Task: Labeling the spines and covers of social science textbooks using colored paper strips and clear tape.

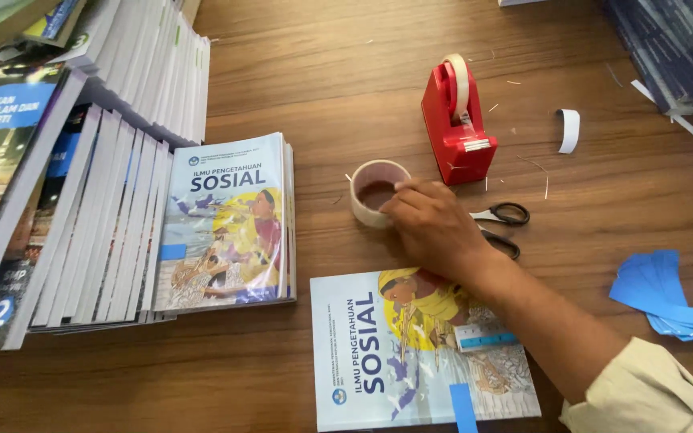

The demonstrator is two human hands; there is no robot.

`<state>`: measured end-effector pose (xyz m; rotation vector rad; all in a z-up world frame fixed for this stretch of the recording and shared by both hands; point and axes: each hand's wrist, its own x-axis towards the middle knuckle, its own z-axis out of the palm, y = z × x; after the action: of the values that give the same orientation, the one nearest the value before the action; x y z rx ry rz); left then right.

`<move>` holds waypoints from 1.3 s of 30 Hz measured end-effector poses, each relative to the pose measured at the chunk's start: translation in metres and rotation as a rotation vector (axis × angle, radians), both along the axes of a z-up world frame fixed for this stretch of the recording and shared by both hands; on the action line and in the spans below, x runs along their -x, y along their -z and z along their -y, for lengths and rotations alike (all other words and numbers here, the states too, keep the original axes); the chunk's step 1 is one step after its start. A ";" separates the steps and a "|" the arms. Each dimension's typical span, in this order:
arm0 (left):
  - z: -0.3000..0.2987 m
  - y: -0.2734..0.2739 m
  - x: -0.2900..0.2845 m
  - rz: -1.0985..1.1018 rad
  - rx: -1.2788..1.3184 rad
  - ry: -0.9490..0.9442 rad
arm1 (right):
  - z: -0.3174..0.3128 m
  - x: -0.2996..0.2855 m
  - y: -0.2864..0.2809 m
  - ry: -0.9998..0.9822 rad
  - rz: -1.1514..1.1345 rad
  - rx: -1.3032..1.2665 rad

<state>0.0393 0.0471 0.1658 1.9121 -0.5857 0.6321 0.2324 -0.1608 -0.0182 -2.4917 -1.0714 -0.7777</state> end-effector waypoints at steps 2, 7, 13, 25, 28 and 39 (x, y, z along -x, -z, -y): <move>-0.010 0.012 -0.041 0.005 -0.011 0.011 | 0.007 0.024 -0.037 -0.048 -0.115 -0.068; -0.027 0.060 -0.033 0.017 -0.031 0.020 | 0.013 0.110 -0.111 -0.263 -0.610 -0.326; -0.006 0.050 -0.014 -0.046 -0.164 0.279 | 0.027 0.180 -0.130 -0.348 -0.677 -0.466; 0.030 0.063 0.018 -0.136 0.089 0.554 | 0.051 0.225 -0.115 -0.199 -0.682 -0.434; 0.039 0.072 0.019 -0.110 0.200 0.510 | 0.053 0.229 -0.103 -0.032 -0.422 -0.372; 0.012 0.074 0.000 -0.048 0.482 0.099 | 0.067 0.220 -0.061 0.214 -0.645 -0.614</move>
<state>0.0392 0.0354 0.0920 1.4344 -0.4456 0.5991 0.0128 -0.2280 0.0426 -2.0849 -0.2811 -0.2431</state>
